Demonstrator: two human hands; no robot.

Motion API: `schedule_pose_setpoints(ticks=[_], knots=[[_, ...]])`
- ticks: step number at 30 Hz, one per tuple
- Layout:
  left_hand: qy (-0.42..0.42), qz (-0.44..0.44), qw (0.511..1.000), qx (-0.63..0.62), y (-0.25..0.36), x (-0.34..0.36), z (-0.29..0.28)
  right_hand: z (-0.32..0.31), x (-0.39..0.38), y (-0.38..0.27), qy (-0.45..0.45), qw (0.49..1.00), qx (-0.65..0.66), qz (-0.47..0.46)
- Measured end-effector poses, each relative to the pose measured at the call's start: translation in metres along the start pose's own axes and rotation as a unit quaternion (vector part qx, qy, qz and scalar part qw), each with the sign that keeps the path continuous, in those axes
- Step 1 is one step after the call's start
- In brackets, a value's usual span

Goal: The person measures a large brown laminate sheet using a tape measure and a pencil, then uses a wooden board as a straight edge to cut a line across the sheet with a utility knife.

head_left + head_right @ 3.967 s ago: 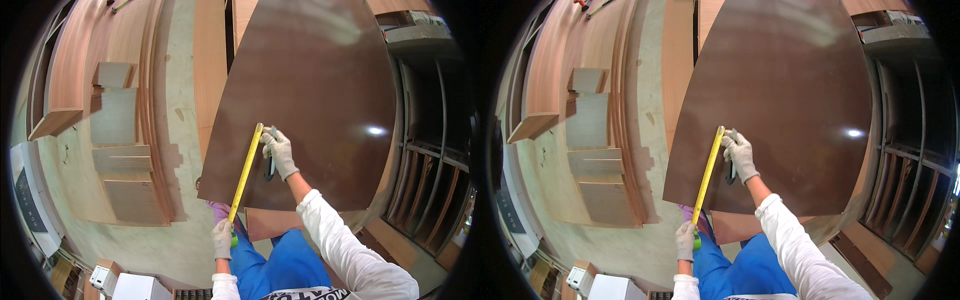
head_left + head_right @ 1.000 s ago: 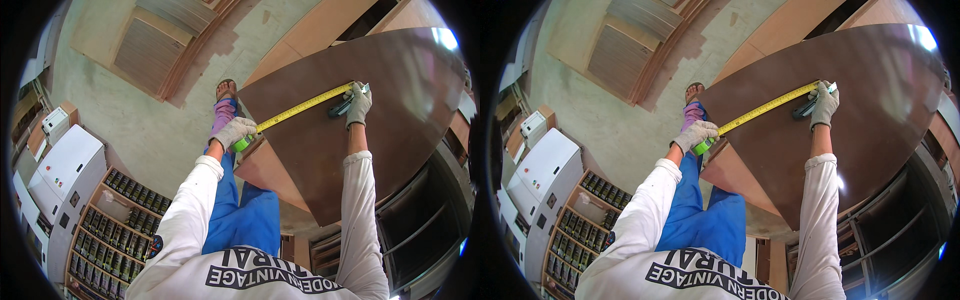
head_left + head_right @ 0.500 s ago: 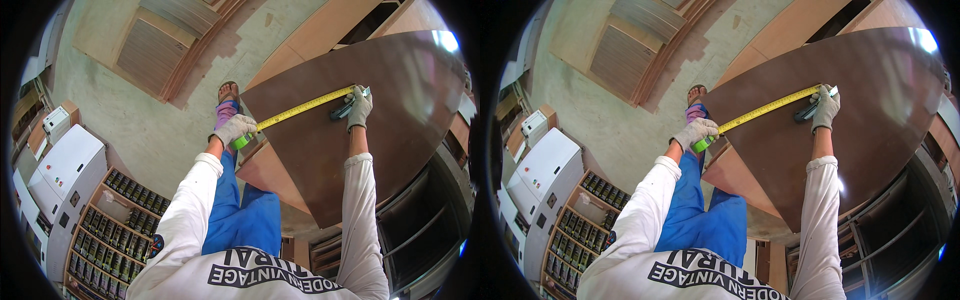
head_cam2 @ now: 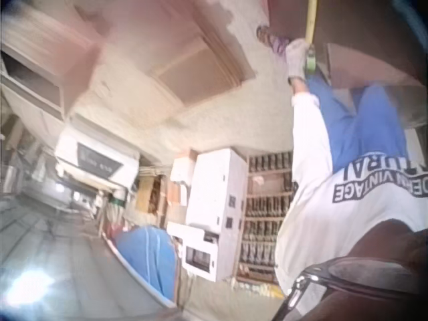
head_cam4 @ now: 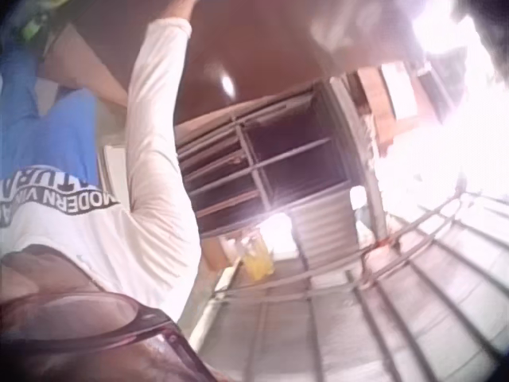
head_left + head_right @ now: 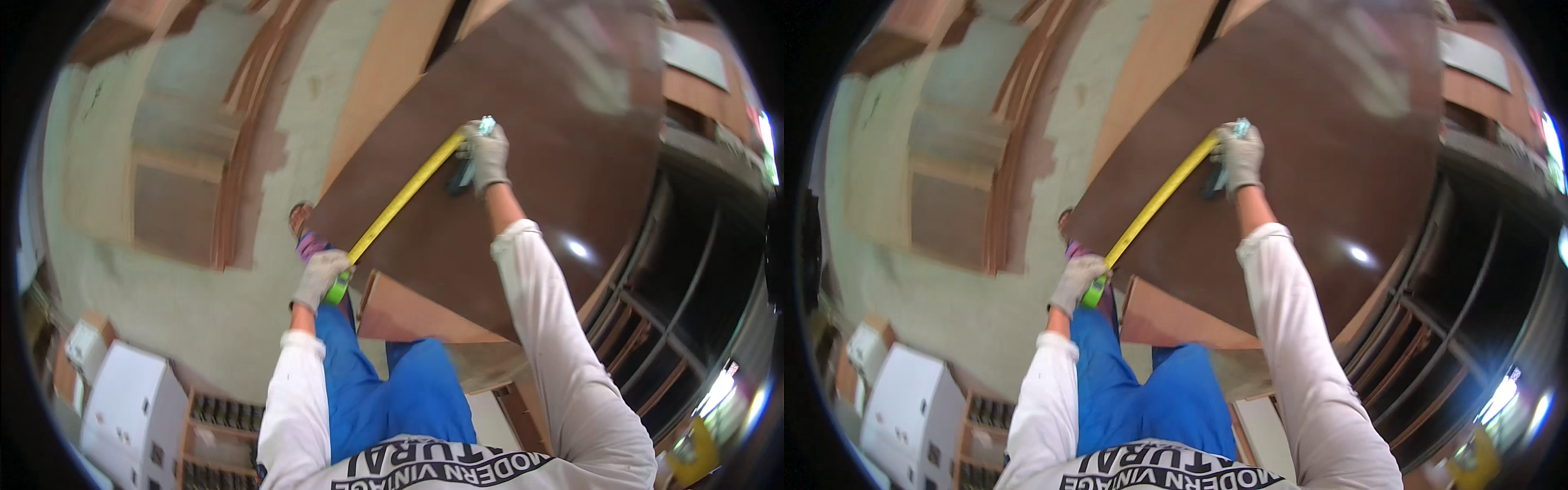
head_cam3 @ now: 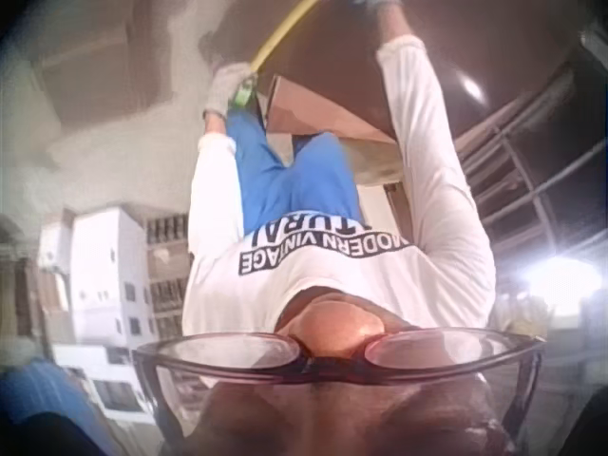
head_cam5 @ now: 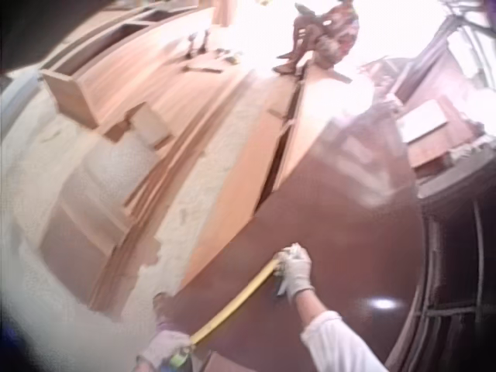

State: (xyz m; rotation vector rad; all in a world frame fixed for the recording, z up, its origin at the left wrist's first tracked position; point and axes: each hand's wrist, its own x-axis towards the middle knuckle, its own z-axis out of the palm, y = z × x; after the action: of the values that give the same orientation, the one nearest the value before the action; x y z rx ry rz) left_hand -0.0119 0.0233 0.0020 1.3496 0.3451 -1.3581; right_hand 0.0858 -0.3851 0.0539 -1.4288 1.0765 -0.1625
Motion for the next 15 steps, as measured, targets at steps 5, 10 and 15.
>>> schedule_pose_setpoints(ticks=[5,10,15], knots=[[0.019,0.042,0.998,0.035,-0.006,-0.025,0.034,-0.036,-0.013,0.002,0.087,0.994,0.058,-0.036],[-0.038,-0.076,0.993,0.086,-0.005,-0.087,0.056,-0.134,-0.109,0.066,0.29,0.955,0.041,-0.034],[-0.125,-0.091,0.928,0.34,-0.017,-0.114,0.136,-0.302,-0.263,0.142,0.394,0.906,0.137,0.066]])
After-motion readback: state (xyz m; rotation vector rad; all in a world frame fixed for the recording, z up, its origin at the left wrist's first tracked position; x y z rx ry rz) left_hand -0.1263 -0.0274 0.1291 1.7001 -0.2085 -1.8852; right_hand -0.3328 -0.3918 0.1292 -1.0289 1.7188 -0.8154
